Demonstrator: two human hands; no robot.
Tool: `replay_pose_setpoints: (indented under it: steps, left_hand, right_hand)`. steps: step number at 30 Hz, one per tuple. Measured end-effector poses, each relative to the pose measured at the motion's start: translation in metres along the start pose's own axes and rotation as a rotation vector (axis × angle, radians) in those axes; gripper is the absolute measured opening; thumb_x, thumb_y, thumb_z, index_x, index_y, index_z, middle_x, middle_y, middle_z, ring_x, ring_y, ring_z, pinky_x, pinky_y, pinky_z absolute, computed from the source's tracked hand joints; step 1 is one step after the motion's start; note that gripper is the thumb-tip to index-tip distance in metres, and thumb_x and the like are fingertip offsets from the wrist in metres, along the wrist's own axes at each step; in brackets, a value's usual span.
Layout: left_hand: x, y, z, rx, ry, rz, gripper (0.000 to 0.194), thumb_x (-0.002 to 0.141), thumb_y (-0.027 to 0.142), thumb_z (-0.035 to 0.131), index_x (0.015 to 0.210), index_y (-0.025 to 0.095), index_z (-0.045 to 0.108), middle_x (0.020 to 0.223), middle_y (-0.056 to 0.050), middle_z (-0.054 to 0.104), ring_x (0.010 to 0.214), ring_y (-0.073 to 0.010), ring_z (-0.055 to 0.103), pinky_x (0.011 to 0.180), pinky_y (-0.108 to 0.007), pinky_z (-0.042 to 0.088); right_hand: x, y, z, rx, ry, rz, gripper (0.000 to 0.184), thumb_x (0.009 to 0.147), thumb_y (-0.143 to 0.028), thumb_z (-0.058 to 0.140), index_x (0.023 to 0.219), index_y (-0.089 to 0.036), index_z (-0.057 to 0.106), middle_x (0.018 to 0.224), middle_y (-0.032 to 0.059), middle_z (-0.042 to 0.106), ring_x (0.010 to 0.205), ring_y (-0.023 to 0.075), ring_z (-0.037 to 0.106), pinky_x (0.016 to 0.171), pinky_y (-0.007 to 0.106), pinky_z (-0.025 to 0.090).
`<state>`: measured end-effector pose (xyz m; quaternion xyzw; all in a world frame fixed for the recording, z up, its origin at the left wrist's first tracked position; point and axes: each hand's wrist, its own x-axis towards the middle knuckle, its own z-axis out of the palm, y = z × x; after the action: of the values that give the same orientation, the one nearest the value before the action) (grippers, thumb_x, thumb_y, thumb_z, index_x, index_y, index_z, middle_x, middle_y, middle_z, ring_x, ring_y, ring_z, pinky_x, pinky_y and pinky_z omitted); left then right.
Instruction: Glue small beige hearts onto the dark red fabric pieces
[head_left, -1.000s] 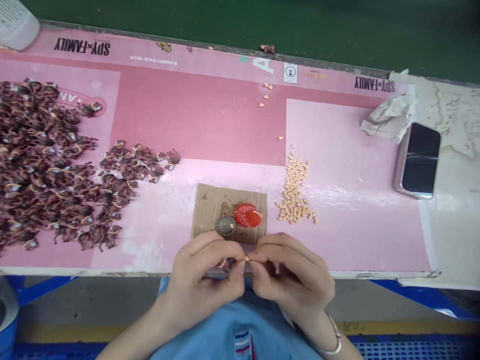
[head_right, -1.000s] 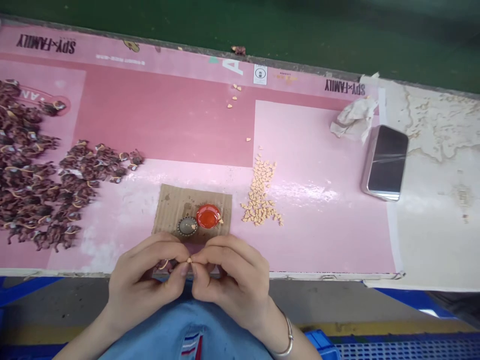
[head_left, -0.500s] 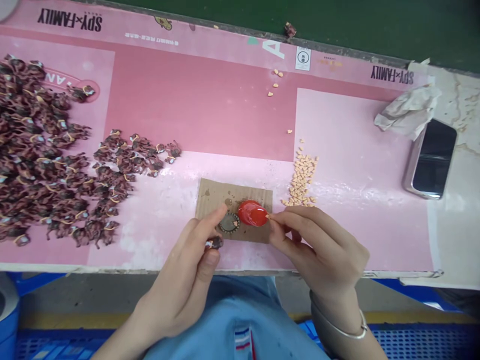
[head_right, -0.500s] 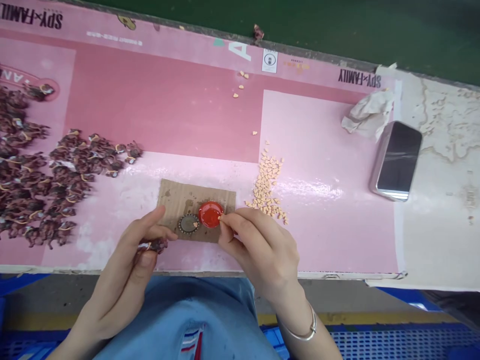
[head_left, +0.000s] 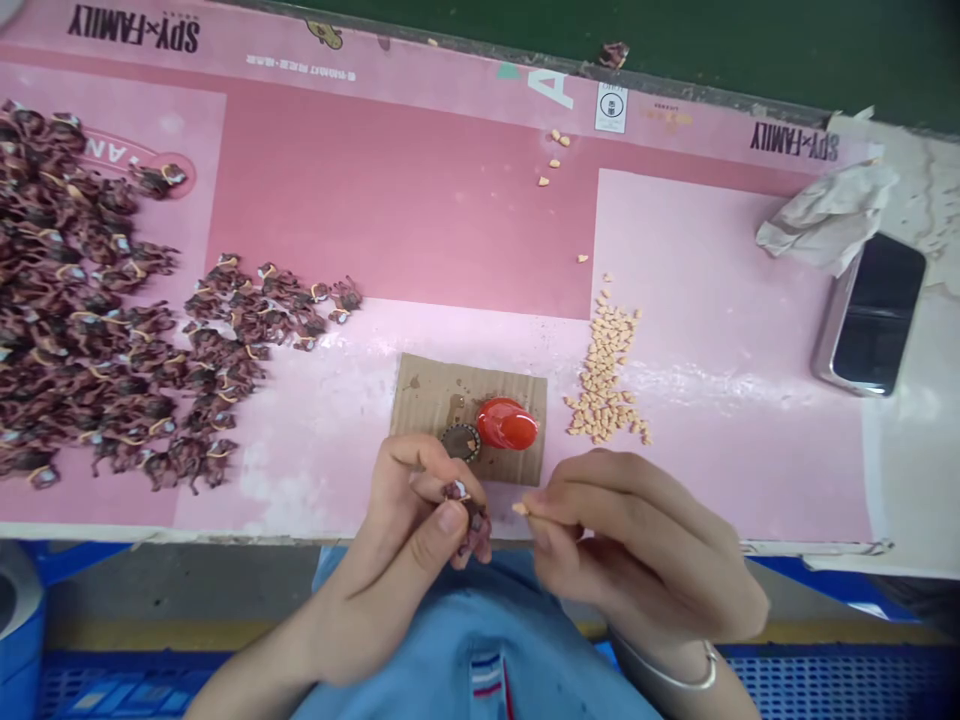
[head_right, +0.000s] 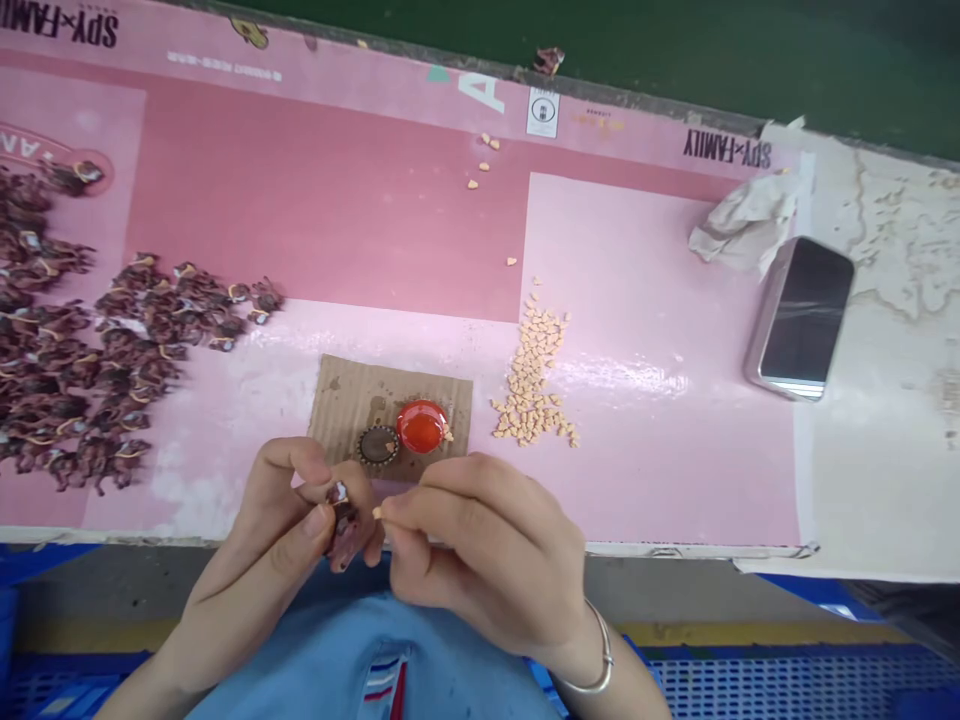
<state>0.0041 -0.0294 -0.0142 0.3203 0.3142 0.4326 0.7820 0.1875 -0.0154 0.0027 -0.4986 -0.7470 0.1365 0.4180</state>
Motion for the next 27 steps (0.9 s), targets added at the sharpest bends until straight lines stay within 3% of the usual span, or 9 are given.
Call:
replay_pose_setpoints:
  steps: [5, 8, 15, 18, 20, 22, 24, 26, 27]
  left_hand:
    - [-0.004, -0.004, -0.001, -0.116, -0.027, -0.036, 0.014, 0.112, 0.022, 0.044, 0.116, 0.03, 0.054, 0.095, 0.002, 0.059, 0.082, -0.0071, 0.056, 0.077, -0.015, 0.048]
    - [-0.003, -0.001, 0.0, -0.083, -0.005, -0.027, 0.011, 0.112, 0.023, 0.045, 0.115, 0.03, 0.053, 0.096, 0.002, 0.059, 0.082, -0.0062, 0.056, 0.074, -0.012, 0.046]
    - [0.004, 0.008, 0.004, 0.447, 0.136, 0.115, 0.008, 0.111, 0.031, 0.049, 0.11, 0.028, 0.055, 0.094, 0.001, 0.06, 0.078, -0.0075, 0.057, 0.07, -0.012, 0.051]
    - [0.008, 0.015, -0.001, 0.664, 0.073, 0.172, 0.008, 0.11, 0.024, 0.05, 0.113, 0.027, 0.057, 0.096, -0.001, 0.064, 0.083, -0.0102, 0.064, 0.074, -0.017, 0.055]
    - [0.018, 0.028, -0.011, 0.805, -0.003, 0.188, 0.009, 0.107, 0.019, 0.055, 0.113, 0.025, 0.059, 0.099, -0.002, 0.069, 0.087, -0.0119, 0.07, 0.078, -0.02, 0.058]
    - [0.04, 0.051, -0.027, 0.944, 0.0, 0.211, 0.006, 0.103, 0.019, 0.06, 0.108, 0.021, 0.062, 0.098, -0.001, 0.074, 0.09, -0.0131, 0.073, 0.081, -0.023, 0.059]
    - [0.075, 0.083, -0.045, 1.102, 0.153, 0.215, 0.009, 0.099, 0.023, 0.062, 0.105, 0.016, 0.062, 0.098, 0.0, 0.077, 0.093, -0.0134, 0.075, 0.087, -0.026, 0.059]
    - [0.117, 0.12, -0.062, 1.314, 0.375, 0.137, 0.034, 0.099, 0.035, 0.057, 0.116, 0.007, 0.06, 0.105, -0.001, 0.079, 0.102, -0.0146, 0.075, 0.095, -0.031, 0.056]
    - [0.14, 0.138, -0.069, 1.416, 0.427, 0.121, 0.049, 0.099, 0.043, 0.05, 0.125, 0.002, 0.058, 0.112, -0.001, 0.078, 0.111, -0.0154, 0.072, 0.1, -0.032, 0.053]
  right_hand:
    - [-0.002, -0.003, 0.011, 0.072, -0.001, 0.006, 0.016, 0.096, -0.008, 0.064, 0.087, -0.021, 0.066, 0.071, -0.0024, 0.072, 0.06, 0.0065, 0.067, 0.061, 0.014, 0.058]
    - [-0.005, -0.004, 0.008, 0.068, -0.06, 0.004, 0.014, 0.096, -0.009, 0.065, 0.089, -0.02, 0.067, 0.075, -0.0021, 0.074, 0.064, 0.0069, 0.07, 0.066, 0.014, 0.06]
    - [-0.018, -0.013, -0.004, -0.176, -0.217, -0.063, 0.027, 0.1, -0.009, 0.056, 0.119, -0.018, 0.073, 0.092, 0.0016, 0.08, 0.077, 0.0124, 0.076, 0.077, 0.019, 0.065]
    - [-0.022, -0.006, -0.005, -0.146, -0.202, -0.023, 0.031, 0.099, -0.008, 0.055, 0.121, -0.022, 0.072, 0.096, 0.0018, 0.08, 0.078, 0.013, 0.076, 0.074, 0.022, 0.064]
    - [-0.026, 0.005, -0.009, -0.099, -0.102, 0.039, 0.031, 0.1, -0.01, 0.054, 0.121, -0.022, 0.074, 0.097, 0.004, 0.079, 0.08, 0.0153, 0.075, 0.069, 0.026, 0.064]
    - [-0.033, 0.019, -0.016, -0.098, 0.105, 0.132, 0.03, 0.102, -0.013, 0.054, 0.12, -0.021, 0.076, 0.089, 0.0057, 0.077, 0.074, 0.0179, 0.072, 0.062, 0.03, 0.061]
    - [-0.043, 0.034, -0.024, -0.135, 0.319, 0.214, 0.029, 0.103, -0.017, 0.054, 0.118, -0.019, 0.079, 0.076, 0.0048, 0.07, 0.064, 0.0179, 0.066, 0.055, 0.032, 0.055]
    - [-0.054, 0.047, -0.032, -0.175, 0.442, 0.268, 0.025, 0.102, -0.019, 0.058, 0.112, -0.019, 0.081, 0.069, 0.0034, 0.065, 0.06, 0.0172, 0.061, 0.052, 0.032, 0.051]
    - [-0.059, 0.052, -0.035, -0.187, 0.483, 0.277, 0.024, 0.101, -0.019, 0.059, 0.111, -0.019, 0.081, 0.068, 0.0031, 0.064, 0.059, 0.017, 0.06, 0.051, 0.032, 0.049]
